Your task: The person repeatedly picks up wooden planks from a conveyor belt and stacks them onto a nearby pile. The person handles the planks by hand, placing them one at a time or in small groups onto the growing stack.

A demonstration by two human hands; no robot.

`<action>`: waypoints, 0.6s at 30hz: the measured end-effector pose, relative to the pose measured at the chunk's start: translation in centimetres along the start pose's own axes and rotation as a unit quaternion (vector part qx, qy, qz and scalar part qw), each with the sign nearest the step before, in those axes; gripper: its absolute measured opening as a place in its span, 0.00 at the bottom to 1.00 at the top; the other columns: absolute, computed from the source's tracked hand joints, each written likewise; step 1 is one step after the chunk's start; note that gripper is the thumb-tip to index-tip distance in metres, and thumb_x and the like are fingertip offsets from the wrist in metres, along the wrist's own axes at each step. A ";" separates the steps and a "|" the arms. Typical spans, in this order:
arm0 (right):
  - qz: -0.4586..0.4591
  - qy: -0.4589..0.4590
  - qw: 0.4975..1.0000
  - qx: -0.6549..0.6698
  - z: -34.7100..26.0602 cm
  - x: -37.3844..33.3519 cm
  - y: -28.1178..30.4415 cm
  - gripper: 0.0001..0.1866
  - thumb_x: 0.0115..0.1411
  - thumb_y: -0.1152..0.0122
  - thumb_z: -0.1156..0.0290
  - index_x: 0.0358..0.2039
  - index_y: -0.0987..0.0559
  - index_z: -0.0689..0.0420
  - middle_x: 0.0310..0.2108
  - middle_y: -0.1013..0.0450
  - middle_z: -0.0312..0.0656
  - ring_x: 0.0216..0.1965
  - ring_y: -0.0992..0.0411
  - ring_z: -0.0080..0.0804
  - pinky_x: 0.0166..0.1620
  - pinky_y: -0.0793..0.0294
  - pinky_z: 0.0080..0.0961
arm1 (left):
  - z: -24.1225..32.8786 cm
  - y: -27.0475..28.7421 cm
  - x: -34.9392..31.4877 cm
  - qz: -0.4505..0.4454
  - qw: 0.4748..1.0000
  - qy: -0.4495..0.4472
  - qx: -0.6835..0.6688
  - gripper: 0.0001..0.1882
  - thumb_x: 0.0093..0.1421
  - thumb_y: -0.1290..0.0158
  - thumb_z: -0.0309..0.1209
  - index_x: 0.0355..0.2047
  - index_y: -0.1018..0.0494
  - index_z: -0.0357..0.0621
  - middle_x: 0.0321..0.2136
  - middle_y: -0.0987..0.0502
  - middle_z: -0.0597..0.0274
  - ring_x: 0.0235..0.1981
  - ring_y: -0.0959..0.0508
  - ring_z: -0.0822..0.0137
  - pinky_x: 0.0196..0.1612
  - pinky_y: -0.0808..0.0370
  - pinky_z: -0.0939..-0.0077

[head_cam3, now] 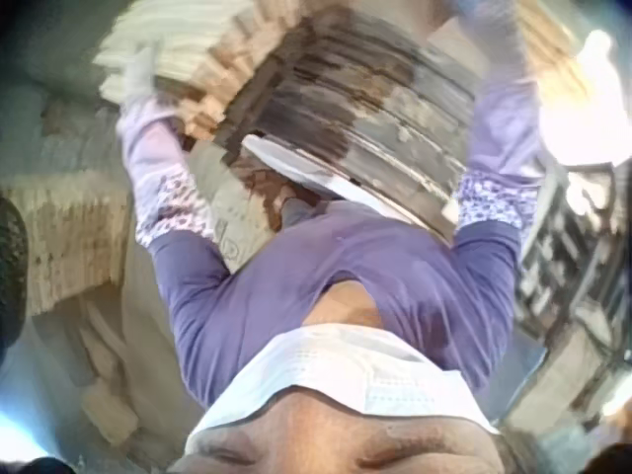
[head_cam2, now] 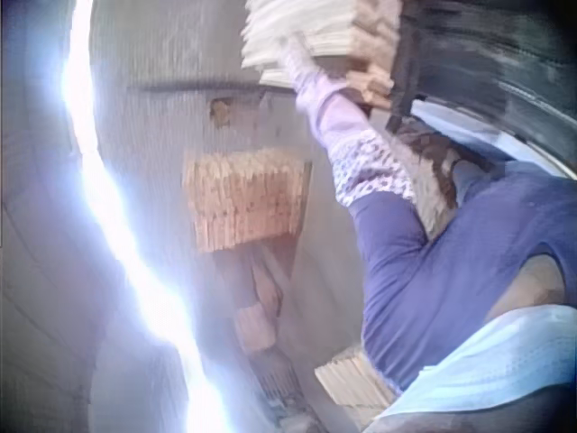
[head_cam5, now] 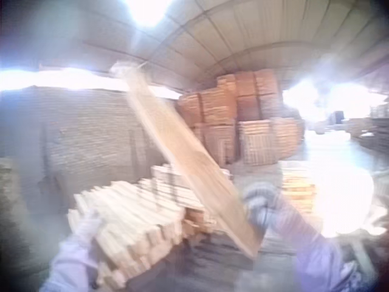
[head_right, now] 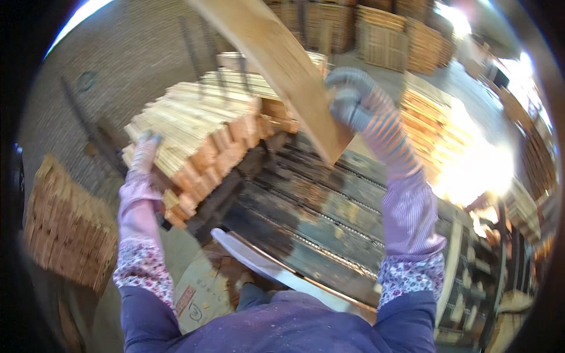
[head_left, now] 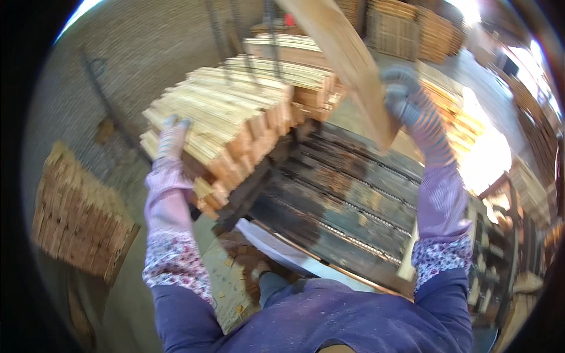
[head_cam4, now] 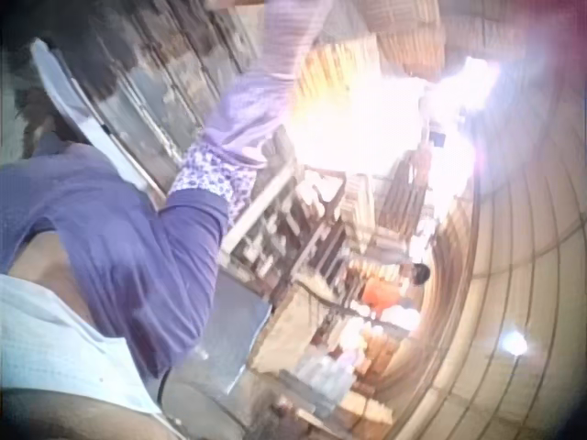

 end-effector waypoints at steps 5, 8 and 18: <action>0.178 -0.231 0.866 0.407 4.6 -14.8 -0.7 0.25 0.70 0.40 0.56 0.63 0.29 0.52 0.31 0.25 0.39 0.25 0.30 0.23 0.27 0.31 0.22 | -12.6 8.2 7.3 0.053 0.997 -0.054 0.008 0.28 0.71 0.54 0.45 0.62 0.29 0.36 0.63 0.29 0.36 0.62 0.30 0.36 0.66 0.34 0.52; 0.193 -0.254 0.678 0.662 7.3 -20.6 -1.3 0.39 0.69 0.48 0.33 0.66 0.33 0.50 0.26 0.33 0.39 0.17 0.39 0.24 0.20 0.38 0.23 | -10.4 6.8 7.7 -0.039 0.993 -0.015 -0.113 0.36 0.71 0.49 0.50 0.68 0.35 0.32 0.63 0.28 0.41 0.62 0.29 0.48 0.66 0.34 0.60; 0.243 -0.140 0.629 0.725 12.3 -32.5 1.3 0.52 0.57 0.42 0.22 0.68 0.35 0.51 0.30 0.36 0.37 0.20 0.41 0.22 0.23 0.41 0.24 | 25.0 -3.2 -28.9 -0.193 0.881 -0.359 -0.239 0.22 0.66 0.47 0.26 0.61 0.25 0.38 0.65 0.30 0.44 0.66 0.29 0.51 0.69 0.29 0.56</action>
Point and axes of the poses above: each hand's wrist, its own x-axis towards the middle knuckle, its own y-axis out of the back of the hand, z = x × y, the point moved 7 cm from there along x, towards the middle knuckle
